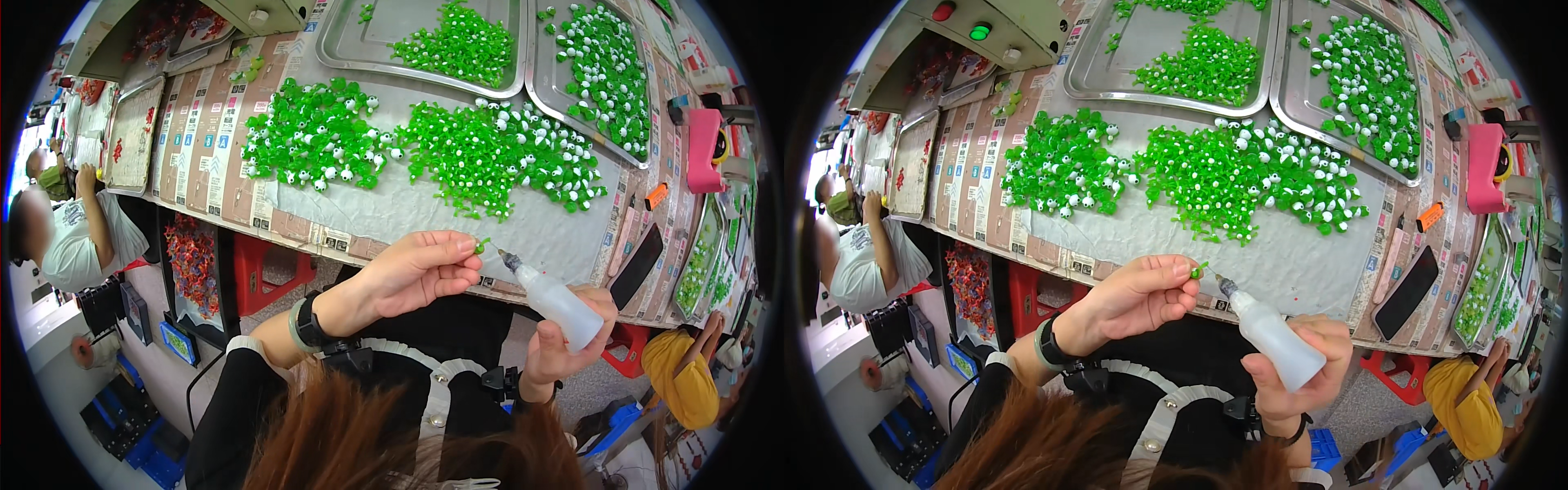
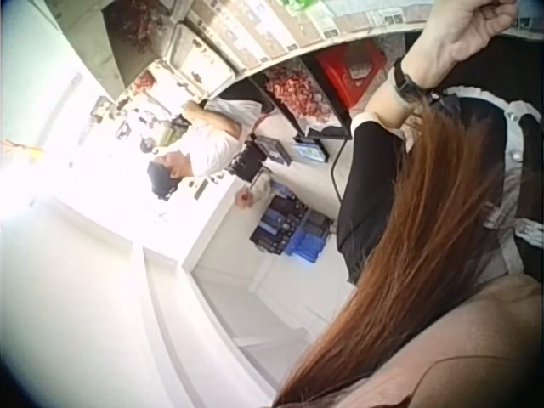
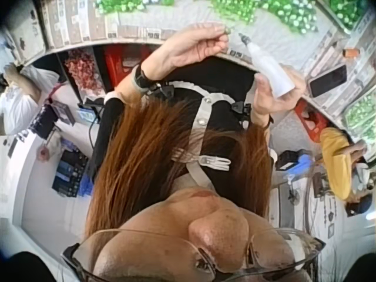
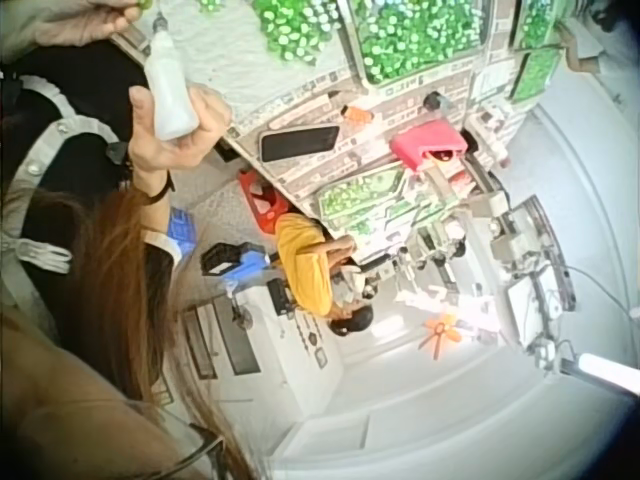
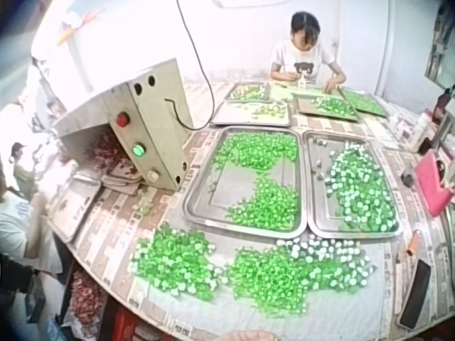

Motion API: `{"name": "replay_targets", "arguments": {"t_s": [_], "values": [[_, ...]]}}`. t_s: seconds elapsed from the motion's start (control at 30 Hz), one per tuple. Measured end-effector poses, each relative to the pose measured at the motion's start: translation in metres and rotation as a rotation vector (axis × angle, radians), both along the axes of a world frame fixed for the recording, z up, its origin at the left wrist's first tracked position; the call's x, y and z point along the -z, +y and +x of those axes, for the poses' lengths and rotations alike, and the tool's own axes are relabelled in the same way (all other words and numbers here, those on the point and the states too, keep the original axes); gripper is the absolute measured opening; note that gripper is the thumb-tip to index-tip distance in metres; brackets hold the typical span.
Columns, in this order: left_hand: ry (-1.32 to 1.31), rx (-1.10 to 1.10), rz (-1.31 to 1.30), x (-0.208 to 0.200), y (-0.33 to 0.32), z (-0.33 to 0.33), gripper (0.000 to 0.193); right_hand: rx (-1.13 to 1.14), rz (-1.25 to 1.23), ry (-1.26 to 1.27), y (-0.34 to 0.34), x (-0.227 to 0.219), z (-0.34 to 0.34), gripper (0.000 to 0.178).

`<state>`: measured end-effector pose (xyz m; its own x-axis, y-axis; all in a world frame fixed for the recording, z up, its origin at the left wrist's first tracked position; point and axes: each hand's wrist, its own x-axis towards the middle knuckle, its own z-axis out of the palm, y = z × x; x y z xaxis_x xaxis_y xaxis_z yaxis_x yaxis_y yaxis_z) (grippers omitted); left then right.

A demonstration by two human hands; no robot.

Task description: The person assembles small green plastic toys by applying glue to the body and attaching white eye components. They repeatedly pick up a green toy, apply adhesive from a bottle, and press on the eyes, placing the finished units on a tray.

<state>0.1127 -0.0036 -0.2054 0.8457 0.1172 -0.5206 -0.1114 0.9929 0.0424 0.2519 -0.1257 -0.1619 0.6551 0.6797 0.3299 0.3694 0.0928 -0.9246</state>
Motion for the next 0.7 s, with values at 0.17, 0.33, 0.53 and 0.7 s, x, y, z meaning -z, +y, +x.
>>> {"name": "replay_targets", "arguments": {"t_s": [0.17,0.33,0.53,0.7], "values": [[0.042,-0.081,0.165,-0.0028,0.0001,0.0005,0.011,0.096,0.072,0.123,0.0021,-0.0013,-0.0002,0.051],[0.062,-0.113,0.336,-0.0065,-0.0007,0.0009,0.014,0.091,0.061,0.247,0.0021,-0.0045,-0.0011,0.051],[0.065,-0.136,0.314,-0.0083,-0.0012,0.0015,0.012,0.075,0.019,0.215,0.0015,-0.0016,-0.0018,0.049],[0.054,-0.131,0.312,-0.0070,-0.0015,0.0015,0.014,0.066,0.043,0.241,0.0021,-0.0009,-0.0021,0.049]]}}
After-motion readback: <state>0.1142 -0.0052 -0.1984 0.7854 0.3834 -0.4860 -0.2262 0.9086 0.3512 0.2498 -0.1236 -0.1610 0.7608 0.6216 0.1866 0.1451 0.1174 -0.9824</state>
